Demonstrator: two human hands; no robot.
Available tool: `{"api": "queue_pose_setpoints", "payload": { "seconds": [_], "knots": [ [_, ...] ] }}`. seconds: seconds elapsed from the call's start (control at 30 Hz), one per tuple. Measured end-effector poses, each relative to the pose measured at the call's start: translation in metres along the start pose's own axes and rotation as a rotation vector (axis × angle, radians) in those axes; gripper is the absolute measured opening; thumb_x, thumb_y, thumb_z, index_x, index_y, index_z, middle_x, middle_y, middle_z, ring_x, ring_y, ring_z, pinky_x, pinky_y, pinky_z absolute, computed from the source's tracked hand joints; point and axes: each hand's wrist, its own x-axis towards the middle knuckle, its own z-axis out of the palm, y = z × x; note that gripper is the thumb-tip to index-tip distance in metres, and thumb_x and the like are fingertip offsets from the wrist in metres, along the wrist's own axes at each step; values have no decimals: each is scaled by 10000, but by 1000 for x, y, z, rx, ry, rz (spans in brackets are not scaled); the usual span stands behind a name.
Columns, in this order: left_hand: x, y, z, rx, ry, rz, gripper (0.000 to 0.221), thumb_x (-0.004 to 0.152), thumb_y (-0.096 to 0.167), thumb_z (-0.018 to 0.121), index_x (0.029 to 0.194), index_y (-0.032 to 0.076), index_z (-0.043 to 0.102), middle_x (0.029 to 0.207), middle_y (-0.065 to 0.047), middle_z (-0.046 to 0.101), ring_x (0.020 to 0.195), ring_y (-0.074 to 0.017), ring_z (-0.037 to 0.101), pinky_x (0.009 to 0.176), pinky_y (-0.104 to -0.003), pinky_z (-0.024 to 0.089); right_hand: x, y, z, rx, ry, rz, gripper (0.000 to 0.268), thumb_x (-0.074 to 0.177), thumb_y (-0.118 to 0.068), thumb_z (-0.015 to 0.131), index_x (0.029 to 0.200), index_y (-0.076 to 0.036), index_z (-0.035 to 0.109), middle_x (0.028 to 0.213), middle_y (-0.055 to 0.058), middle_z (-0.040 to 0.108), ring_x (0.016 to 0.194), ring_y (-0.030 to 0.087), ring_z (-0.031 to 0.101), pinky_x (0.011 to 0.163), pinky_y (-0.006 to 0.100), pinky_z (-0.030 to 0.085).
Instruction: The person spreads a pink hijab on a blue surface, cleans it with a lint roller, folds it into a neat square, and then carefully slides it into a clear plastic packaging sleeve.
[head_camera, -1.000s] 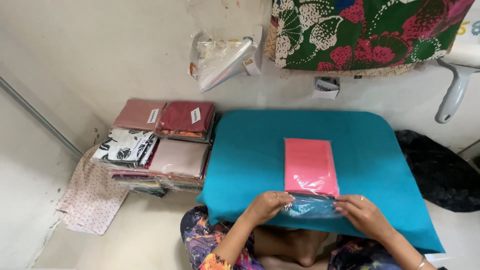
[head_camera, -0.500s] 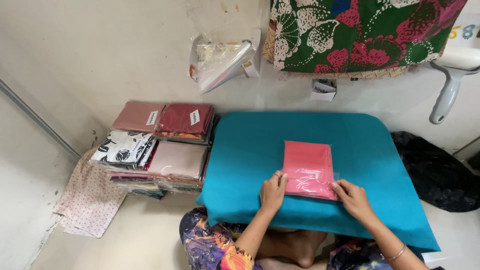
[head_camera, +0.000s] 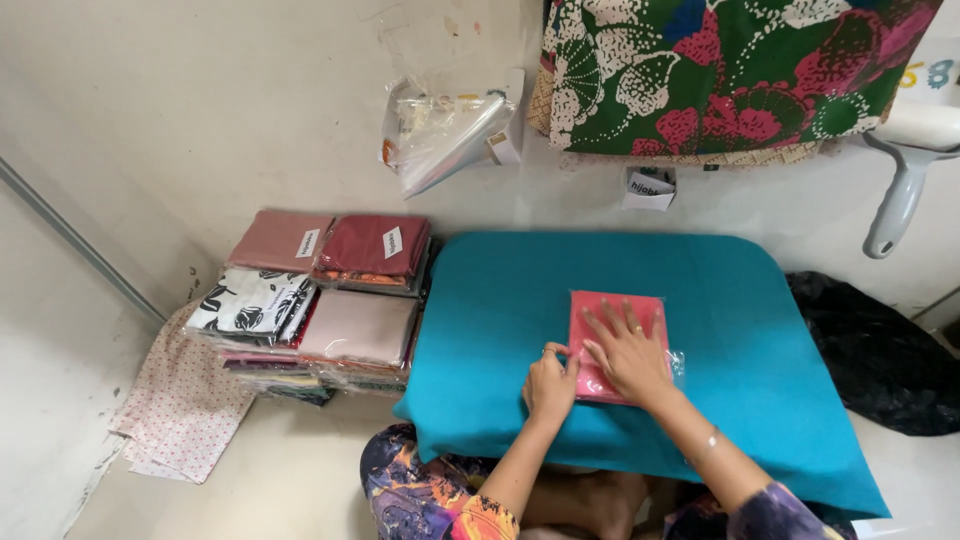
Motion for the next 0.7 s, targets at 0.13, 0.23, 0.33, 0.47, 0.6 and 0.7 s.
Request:
{"api": "queue_pose_setpoints", "payload": {
  "seconds": [0.13, 0.23, 0.33, 0.47, 0.6, 0.7],
  "knots": [
    [7, -1, 0, 25, -21, -39, 273, 941, 434, 601, 1149, 270, 662, 887, -23, 753, 1001, -313, 746, 826, -487, 590, 22, 4, 3, 5, -288, 123, 603, 1057, -661, 226, 1600, -423, 334, 1699, 67, 307, 1566, 389, 254, 1204, 728, 115],
    [6, 5, -8, -3, -43, -44, 298, 931, 381, 620, 1170, 224, 706, 805, -34, 743, 961, -322, 753, 811, -470, 588, 21, 6, 13, -33, -244, 121, 594, 1042, -662, 238, 1585, -449, 349, 1694, 48, 314, 1558, 368, 289, 1204, 712, 171],
    [15, 0, -4, 17, -61, -63, 327, 910, 404, 625, 1178, 233, 705, 822, -31, 749, 979, -319, 752, 817, -464, 590, 21, 1, 6, -32, -221, 126, 587, 1041, -662, 229, 1572, -454, 368, 1682, 44, 336, 1552, 366, 303, 1206, 701, 183],
    [19, -4, -3, -15, -78, -56, 332, 887, 400, 634, 1163, 234, 713, 804, -33, 749, 977, -317, 751, 814, -466, 588, 22, 6, 18, -62, -247, 125, 588, 1034, -672, 217, 1584, -489, 317, 1688, 17, 317, 1561, 344, 287, 1210, 689, 172],
    [12, 6, -13, -9, -109, -56, 354, 888, 376, 642, 1199, 221, 707, 850, -61, 756, 1031, -330, 738, 854, -468, 581, 24, 5, 14, -53, -307, 137, 595, 1043, -664, 185, 1600, -480, 289, 1701, 21, 285, 1576, 342, 245, 1221, 674, 149],
    [11, 9, -16, -10, -124, -57, 362, 897, 369, 651, 1216, 206, 701, 851, -69, 753, 1042, -333, 735, 871, -467, 576, 25, 6, 14, -42, -352, 141, 607, 1041, -664, 171, 1613, -480, 253, 1713, 23, 251, 1583, 343, 219, 1226, 667, 141]
  ]
}}
